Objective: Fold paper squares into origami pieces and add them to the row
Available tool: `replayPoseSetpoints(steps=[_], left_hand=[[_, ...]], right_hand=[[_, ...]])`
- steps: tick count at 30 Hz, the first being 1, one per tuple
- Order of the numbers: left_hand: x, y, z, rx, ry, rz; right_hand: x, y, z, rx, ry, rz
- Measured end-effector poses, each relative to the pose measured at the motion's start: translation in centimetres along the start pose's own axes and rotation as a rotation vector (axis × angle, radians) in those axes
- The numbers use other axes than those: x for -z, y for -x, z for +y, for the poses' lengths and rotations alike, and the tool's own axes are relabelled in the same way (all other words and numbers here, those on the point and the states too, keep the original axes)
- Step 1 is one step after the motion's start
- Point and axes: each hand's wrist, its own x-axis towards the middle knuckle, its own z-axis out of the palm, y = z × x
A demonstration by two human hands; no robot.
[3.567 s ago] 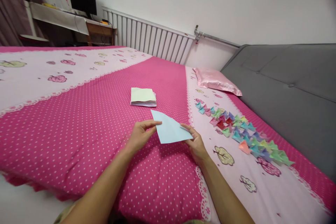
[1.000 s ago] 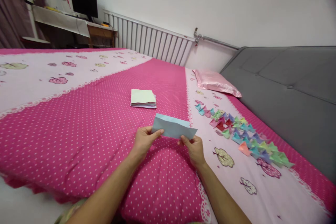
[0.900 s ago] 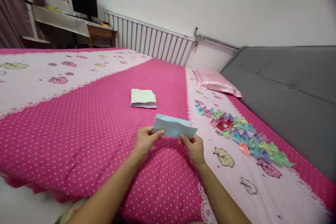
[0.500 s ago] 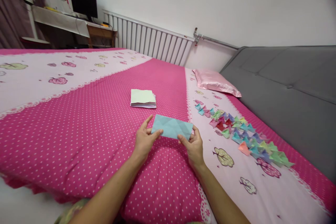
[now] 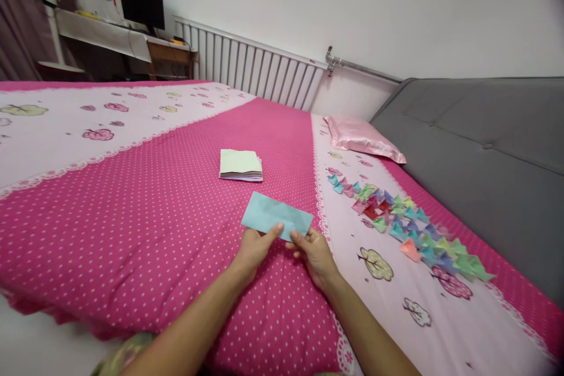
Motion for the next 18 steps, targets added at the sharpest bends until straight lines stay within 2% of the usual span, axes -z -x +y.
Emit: replayPoseSetpoints(steps=[5,8,12,15,18], left_hand=[[0.1,0.0,-0.5,0.1,0.075,-0.127],[0.3,-0.2,-0.8,0.123,0.142,-0.158],[0.5,-0.5,-0.9,0.158,0.202,-0.111],[0.8,-0.9,-0.9,0.132,0.218,-0.03],[1.2,-1.3,-0.8,0.105,0.226,0.0]], right_hand=[[-0.3,0.3,0.1,-0.076,0.084,-0.112],[-0.2,0.4,0.1,-0.087,0.122,-0.143],[-0.1,0.5,0.1,-0.097,0.157,-0.168],[-0.1,0.6,0.0,-0.107,0.178,-0.197],[-0.1,0.6,0.0,-0.109,0.186,-0.224]])
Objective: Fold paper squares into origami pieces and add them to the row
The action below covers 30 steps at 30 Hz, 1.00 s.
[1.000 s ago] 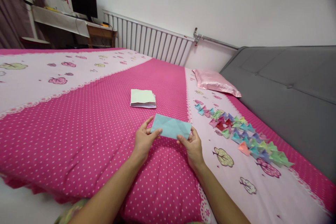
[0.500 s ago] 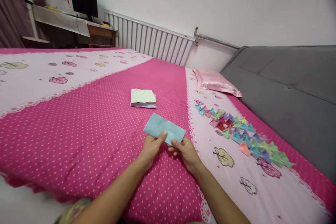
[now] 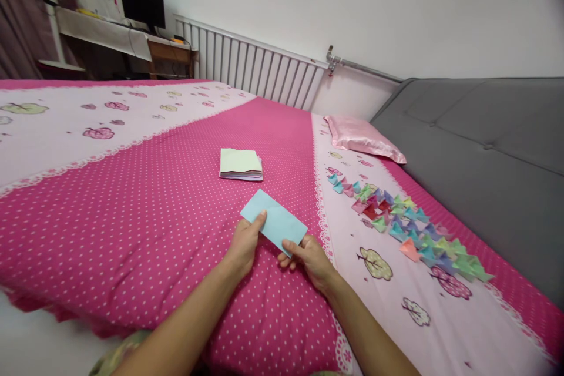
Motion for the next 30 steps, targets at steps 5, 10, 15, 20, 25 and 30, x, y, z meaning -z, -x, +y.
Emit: replayPoseSetpoints(steps=[5,10,15,20,25,30], left_hand=[[0.8,-0.7,0.9,0.009,0.014,0.112],[1.2,-1.1,1.7,-0.054,-0.023,0.094],[1.8,-1.6,2.7,-0.109,0.015,0.14],[1.8,-1.5,3.7,-0.064,0.083,0.198],[0.3,-0.2,2.4,0.038,-0.092,0.062],[-0.7,0.9,0.0,-0.124,-0.351,0.015]], right_hand=[[0.1,0.0,0.1,-0.001,0.009,-0.008],[0.1,0.1,0.0,-0.007,0.007,-0.011],[0.1,0.0,-0.1,-0.01,0.0,0.004],[0.1,-0.1,0.0,0.04,-0.043,0.096],[0.1,-0.3,0.0,0.121,-0.089,0.208],[0.2,-0.5,0.0,0.149,-0.086,0.258]])
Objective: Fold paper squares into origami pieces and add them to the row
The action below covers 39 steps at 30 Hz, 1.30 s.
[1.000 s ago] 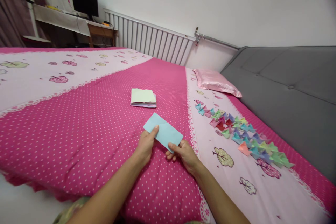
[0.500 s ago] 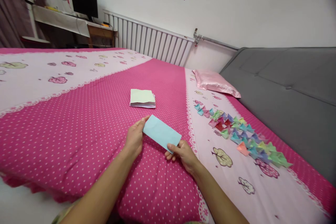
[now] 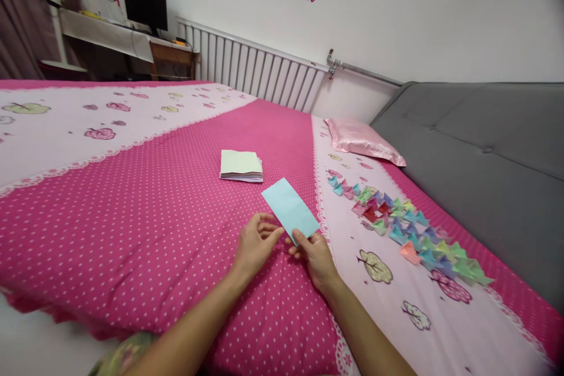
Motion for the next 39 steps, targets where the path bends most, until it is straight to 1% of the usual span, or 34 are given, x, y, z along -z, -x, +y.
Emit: replayPoseSetpoints(steps=[3,6,9,12,14,19,23,27,31,35,39], left_hand=[[-0.2,0.2,-0.5,-0.032,-0.018,-0.036],[-0.2,0.2,-0.3,-0.031,0.009,-0.031],[0.0,0.0,0.3,0.015,0.067,0.007],[0.3,-0.2,0.8,0.08,0.116,0.01],[0.6,-0.4,1.1,0.103,0.095,-0.007],[0.8,-0.5,1.1,0.146,-0.038,-0.083],[0.8,-0.6,1.0,0.141,-0.088,-0.114],[0.9,-0.7,0.8,0.123,-0.14,-0.11],[1.0,-0.7,0.7,0.122,-0.155,-0.135],[0.9,-0.7,0.6,0.102,-0.15,-0.139],[1.1,-0.9,0.3,0.038,-0.137,-0.151]], right_hand=[[0.0,0.0,0.2,0.0,0.017,-0.021],[0.0,0.1,0.4,-0.019,0.039,-0.057],[-0.1,0.2,0.4,-0.019,0.043,-0.065],[-0.2,0.3,0.1,0.039,-0.01,-0.058],[-0.2,0.3,-0.3,0.075,-0.063,-0.06],[0.1,0.2,-0.6,0.084,-0.13,-0.025],[0.2,0.0,-0.5,0.15,-0.096,0.004],[0.4,-0.1,-0.3,0.222,0.049,0.039],[0.5,-0.1,-0.2,0.207,0.117,0.021],[0.4,-0.1,-0.2,0.18,0.093,0.027],[0.3,-0.1,-0.2,0.153,0.043,0.057]])
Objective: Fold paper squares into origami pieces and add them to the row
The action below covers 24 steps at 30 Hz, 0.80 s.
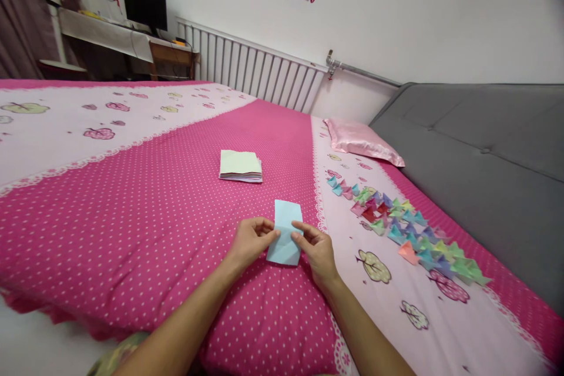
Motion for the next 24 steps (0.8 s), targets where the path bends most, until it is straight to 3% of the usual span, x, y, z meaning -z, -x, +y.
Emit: replayPoseSetpoints(steps=[10,17,24], left_hand=[[0.17,0.01,-0.46,-0.173,-0.139,0.051],[0.57,0.16,0.15,-0.405,-0.301,0.107],[0.63,0.15,0.2,-0.474,-0.306,0.086]], right_hand=[[0.13,-0.26,0.2,0.044,0.009,0.025],[0.16,-0.16,0.24,0.121,0.098,0.041],[0.09,-0.07,0.12,0.164,0.125,0.036]])
